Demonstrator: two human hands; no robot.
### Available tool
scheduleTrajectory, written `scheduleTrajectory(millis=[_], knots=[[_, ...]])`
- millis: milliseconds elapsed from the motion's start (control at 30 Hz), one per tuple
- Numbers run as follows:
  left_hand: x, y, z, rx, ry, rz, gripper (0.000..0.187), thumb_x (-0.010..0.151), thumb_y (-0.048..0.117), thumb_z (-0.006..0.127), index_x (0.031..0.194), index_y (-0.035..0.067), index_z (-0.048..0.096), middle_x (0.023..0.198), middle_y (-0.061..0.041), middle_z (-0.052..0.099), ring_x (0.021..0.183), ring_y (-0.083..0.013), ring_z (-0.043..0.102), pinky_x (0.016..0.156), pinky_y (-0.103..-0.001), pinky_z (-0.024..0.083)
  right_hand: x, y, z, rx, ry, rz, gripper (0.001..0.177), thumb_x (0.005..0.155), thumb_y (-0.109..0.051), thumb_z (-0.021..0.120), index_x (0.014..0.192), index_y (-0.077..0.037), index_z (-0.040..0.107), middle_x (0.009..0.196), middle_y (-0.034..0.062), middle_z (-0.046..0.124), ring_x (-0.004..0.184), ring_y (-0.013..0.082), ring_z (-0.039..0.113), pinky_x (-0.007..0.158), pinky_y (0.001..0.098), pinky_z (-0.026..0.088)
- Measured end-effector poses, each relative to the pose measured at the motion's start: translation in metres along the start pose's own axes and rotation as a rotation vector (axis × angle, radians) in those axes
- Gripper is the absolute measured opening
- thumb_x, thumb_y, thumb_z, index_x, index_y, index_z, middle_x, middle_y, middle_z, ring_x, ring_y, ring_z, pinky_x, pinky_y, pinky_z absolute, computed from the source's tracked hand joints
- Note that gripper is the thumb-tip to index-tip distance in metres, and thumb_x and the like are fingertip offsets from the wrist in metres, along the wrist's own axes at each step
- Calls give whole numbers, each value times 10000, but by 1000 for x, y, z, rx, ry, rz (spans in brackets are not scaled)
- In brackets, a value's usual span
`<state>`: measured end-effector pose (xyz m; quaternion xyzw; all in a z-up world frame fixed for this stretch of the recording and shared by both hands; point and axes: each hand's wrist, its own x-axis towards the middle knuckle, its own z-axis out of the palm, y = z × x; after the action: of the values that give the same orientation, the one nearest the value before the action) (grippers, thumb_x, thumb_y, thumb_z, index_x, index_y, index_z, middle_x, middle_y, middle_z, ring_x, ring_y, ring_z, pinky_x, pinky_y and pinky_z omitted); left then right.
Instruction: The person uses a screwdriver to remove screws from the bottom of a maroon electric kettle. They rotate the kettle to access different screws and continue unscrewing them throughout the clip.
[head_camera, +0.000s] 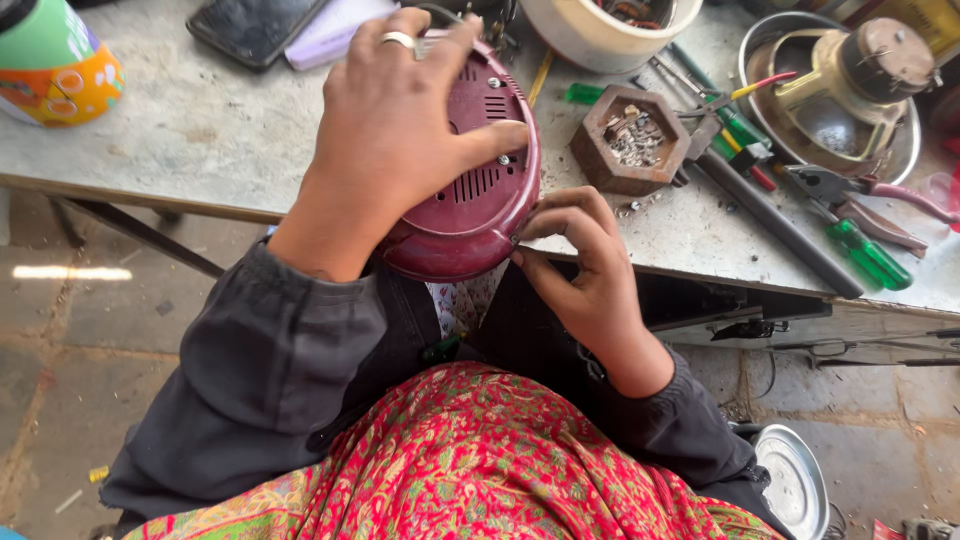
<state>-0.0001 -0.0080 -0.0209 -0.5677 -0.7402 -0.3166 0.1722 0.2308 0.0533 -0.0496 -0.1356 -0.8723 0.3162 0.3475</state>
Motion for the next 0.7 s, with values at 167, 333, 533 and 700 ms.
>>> scheduleTrajectory(millis=[167, 333, 533, 700], knots=[[-22, -54, -16, -499, 122, -160, 928, 985, 640, 800, 1565, -4, 471, 1547, -277, 491, 1446, -420, 482, 1198, -487, 390, 0, 8, 9, 333, 67, 107, 518, 950, 65, 667, 1431, -46, 508, 1443, 95, 431, 1317, 204, 530, 1089, 334, 535], [-60, -71, -8, -602, -361, -748, 1257, 694, 983, 325, 1392, -35, 560, 1365, -238, 642, 1363, -327, 563, 1167, -444, 372, 7, 29, 10, 539, 59, 177, 575, 1063, -44, 553, 1591, 0, 330, 1608, 120, 383, 1507, 234, 404, 1196, 370, 410], [-51, -45, 14, -976, -230, -799, 1197, 745, 827, 585, 1557, 0, 282, 1470, -270, 510, 1387, -308, 470, 1142, -451, 298, 4, 41, 23, 1009, 193, 344, 521, 1089, -137, 465, 1577, 3, 348, 1575, 147, 451, 1457, 246, 434, 1203, 405, 375], [-49, 22, -2, -1211, 82, -453, 1103, 763, 442, 842, 1563, -29, 247, 1458, -222, 515, 1337, -306, 541, 1162, -425, 446, -3, 54, 48, 1394, 372, 380, 451, 1102, -143, 418, 1508, 53, 442, 1485, 180, 557, 1381, 271, 528, 1194, 412, 394]])
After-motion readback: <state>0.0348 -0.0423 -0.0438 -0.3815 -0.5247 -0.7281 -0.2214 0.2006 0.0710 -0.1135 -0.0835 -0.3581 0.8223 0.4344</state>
